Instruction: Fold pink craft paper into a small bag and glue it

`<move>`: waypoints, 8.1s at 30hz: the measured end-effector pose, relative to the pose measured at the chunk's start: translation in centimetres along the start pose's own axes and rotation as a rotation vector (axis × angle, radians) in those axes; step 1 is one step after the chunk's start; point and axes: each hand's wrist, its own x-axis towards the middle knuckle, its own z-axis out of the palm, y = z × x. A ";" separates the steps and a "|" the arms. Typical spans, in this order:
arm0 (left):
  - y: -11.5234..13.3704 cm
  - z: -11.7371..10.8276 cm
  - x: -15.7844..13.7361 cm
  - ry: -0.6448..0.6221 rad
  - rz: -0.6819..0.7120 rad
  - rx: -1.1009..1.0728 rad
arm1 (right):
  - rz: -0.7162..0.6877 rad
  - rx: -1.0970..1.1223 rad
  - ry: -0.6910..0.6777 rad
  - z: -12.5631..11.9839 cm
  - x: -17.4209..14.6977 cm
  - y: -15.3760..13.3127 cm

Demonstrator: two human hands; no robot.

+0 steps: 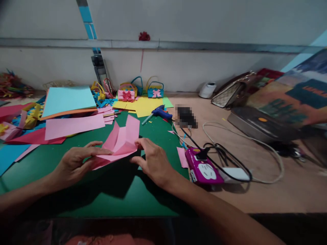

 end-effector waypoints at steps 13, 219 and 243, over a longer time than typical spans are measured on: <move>1.2 -1.0 0.6 -0.145 -0.340 -0.438 | -0.213 0.069 0.184 0.4 -0.2 -1.2; -0.3 5.5 10.7 -0.703 -0.649 -0.259 | -0.449 -0.277 -0.290 0.5 -4.2 0.9; -0.7 5.9 10.7 -0.702 -0.644 -0.226 | -0.065 -0.447 -0.182 0.6 -3.4 1.5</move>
